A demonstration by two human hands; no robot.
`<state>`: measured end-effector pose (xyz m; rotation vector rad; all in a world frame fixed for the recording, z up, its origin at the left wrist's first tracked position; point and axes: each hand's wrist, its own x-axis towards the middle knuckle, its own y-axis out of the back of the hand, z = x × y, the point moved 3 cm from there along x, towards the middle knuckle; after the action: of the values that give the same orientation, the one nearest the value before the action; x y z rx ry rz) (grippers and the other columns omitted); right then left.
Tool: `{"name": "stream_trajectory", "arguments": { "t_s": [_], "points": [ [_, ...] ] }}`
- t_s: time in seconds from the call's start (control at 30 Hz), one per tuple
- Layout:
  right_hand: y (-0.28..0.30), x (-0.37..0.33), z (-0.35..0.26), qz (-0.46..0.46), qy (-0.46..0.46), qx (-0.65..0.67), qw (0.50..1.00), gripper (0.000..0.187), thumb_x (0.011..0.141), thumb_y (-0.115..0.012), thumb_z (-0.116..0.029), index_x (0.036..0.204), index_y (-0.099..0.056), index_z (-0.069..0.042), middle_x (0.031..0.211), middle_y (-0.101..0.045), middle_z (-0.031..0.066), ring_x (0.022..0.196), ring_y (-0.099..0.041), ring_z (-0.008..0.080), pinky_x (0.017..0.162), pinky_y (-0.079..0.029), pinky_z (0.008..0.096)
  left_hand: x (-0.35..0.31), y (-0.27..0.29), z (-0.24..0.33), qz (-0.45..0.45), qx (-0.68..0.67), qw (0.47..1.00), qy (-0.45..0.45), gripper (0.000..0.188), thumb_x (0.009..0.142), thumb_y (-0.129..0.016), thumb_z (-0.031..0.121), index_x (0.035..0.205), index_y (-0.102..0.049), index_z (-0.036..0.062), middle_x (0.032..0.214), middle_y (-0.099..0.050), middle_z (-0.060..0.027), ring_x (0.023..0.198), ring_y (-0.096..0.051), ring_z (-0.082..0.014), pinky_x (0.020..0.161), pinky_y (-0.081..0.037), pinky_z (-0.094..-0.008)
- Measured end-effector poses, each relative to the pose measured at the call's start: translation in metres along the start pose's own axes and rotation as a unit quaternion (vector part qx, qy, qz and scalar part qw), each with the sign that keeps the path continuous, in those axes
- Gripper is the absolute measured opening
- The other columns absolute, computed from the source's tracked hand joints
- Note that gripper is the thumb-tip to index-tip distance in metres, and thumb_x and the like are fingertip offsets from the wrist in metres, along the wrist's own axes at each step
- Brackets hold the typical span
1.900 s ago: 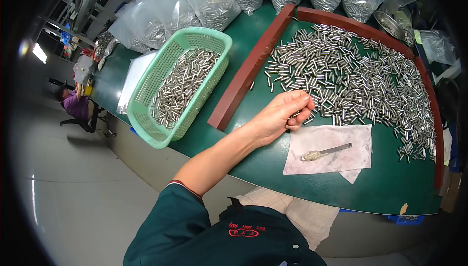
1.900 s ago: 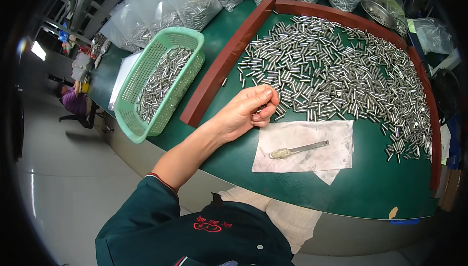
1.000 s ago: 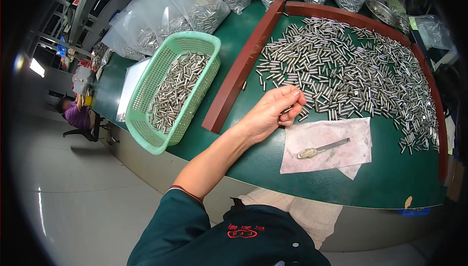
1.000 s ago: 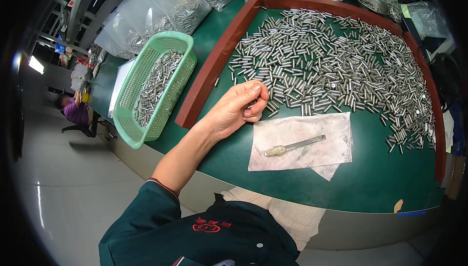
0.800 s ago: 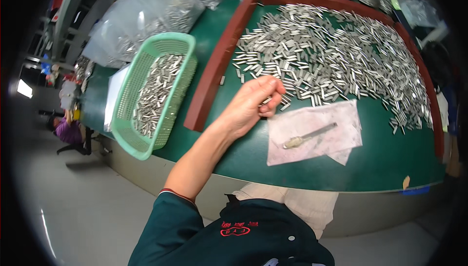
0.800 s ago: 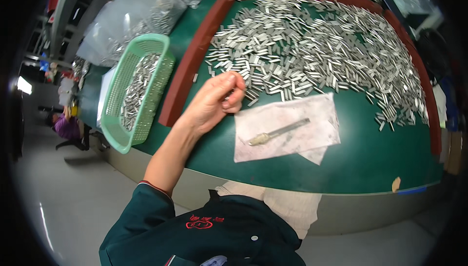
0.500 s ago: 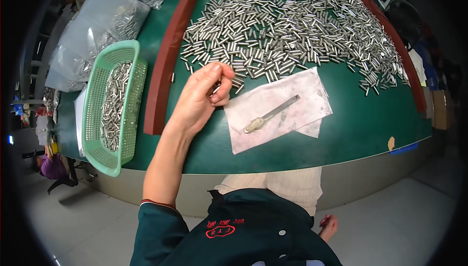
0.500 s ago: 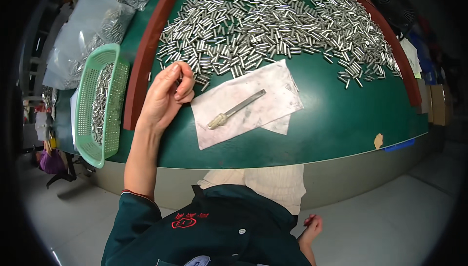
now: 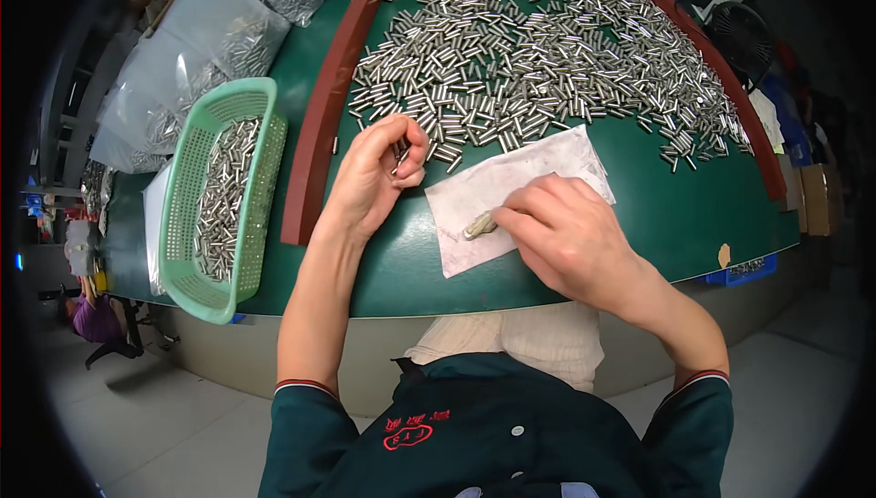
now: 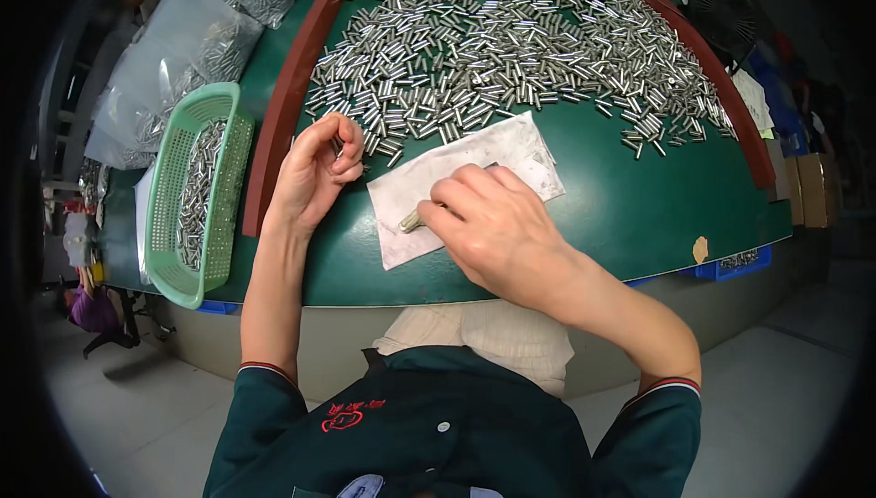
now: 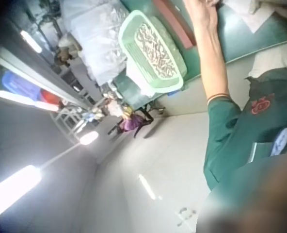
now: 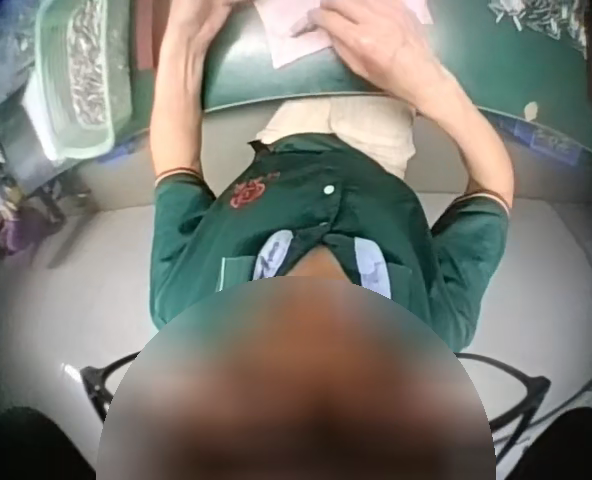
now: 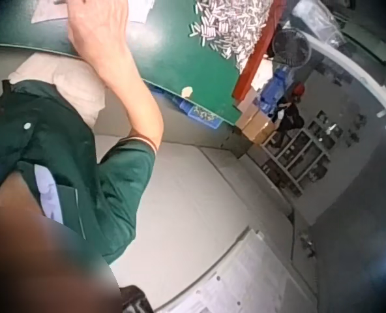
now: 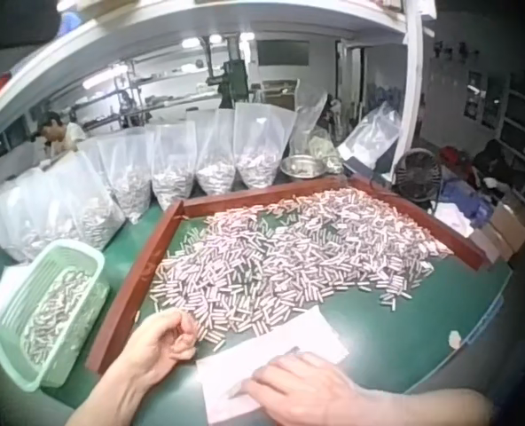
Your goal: Processing small cylindrical metal components using a handheld scraper tool at a manufacturing workbench.
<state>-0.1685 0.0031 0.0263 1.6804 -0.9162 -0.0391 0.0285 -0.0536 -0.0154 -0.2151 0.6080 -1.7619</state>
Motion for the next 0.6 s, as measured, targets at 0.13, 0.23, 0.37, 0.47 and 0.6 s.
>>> {"name": "stream_trajectory", "arguments": {
  "t_s": [0.13, 0.23, 0.37, 0.47, 0.6],
  "points": [
    [-0.023, 0.006, 0.003, -0.087, 0.058, -0.078, 0.991, 0.018, 0.065, -0.054, -0.007, 0.082, -0.054, -0.003, 0.080, -0.048, 0.0047, 0.078, -0.047, 0.0180, 0.067, -0.037, 0.0292, -0.001, 0.004, 0.001, 0.031, 0.101, 0.994, 0.000, 0.022, 0.087, -0.048, 0.019, 0.072, -0.049, 0.0038, 0.056, -0.036, 0.0043, 0.049, -0.030, -0.0036, 0.043, -0.023, -0.0186],
    [-0.027, 0.011, 0.010, -0.099, 0.065, -0.079, 0.990, 0.013, 0.065, -0.052, -0.009, 0.077, -0.052, -0.004, 0.079, -0.046, 0.0050, 0.078, -0.046, 0.0170, 0.067, -0.036, 0.0284, -0.001, -0.004, 0.002, 0.070, 0.323, 0.940, -0.080, 0.020, 0.086, -0.051, 0.016, 0.076, -0.056, 0.0001, 0.063, -0.050, 0.0037, 0.059, -0.042, -0.0022, 0.052, -0.034, -0.0179],
    [-0.023, 0.020, 0.022, -0.049, 0.053, -0.014, 0.997, 0.018, 0.060, -0.057, -0.005, 0.077, -0.051, -0.004, 0.072, -0.048, 0.0062, 0.069, -0.049, 0.0200, 0.060, -0.039, 0.0311, -0.001, 0.001, 0.001, 0.065, 0.365, 0.924, -0.098, 0.021, 0.086, -0.051, 0.017, 0.078, -0.057, -0.0014, 0.069, -0.055, 0.0018, 0.063, -0.046, -0.0028, 0.056, -0.037, -0.0188],
    [0.003, 0.037, 0.036, 0.094, -0.007, 0.091, 0.991, 0.020, 0.059, -0.058, -0.001, 0.078, -0.050, -0.003, 0.067, -0.054, 0.0087, 0.059, -0.055, 0.0225, 0.053, -0.044, 0.0300, -0.006, 0.004, 0.011, 0.097, 0.433, 0.889, -0.114, 0.020, 0.085, -0.051, 0.016, 0.077, -0.057, -0.0023, 0.065, -0.053, 0.0007, 0.060, -0.044, -0.0035, 0.053, -0.036, -0.0194],
    [0.008, 0.047, 0.065, 0.129, -0.195, 0.502, 0.833, 0.024, 0.070, -0.039, -0.003, 0.093, -0.046, 0.000, 0.069, -0.050, 0.0041, 0.060, -0.048, 0.0106, 0.059, -0.041, 0.0231, -0.007, 0.007, 0.016, 0.116, 0.489, 0.859, -0.093, 0.020, 0.081, -0.057, 0.016, 0.074, -0.057, -0.0024, 0.057, -0.047, 0.0020, 0.052, -0.038, -0.0040, 0.047, -0.032, -0.0219]
  ]
}}
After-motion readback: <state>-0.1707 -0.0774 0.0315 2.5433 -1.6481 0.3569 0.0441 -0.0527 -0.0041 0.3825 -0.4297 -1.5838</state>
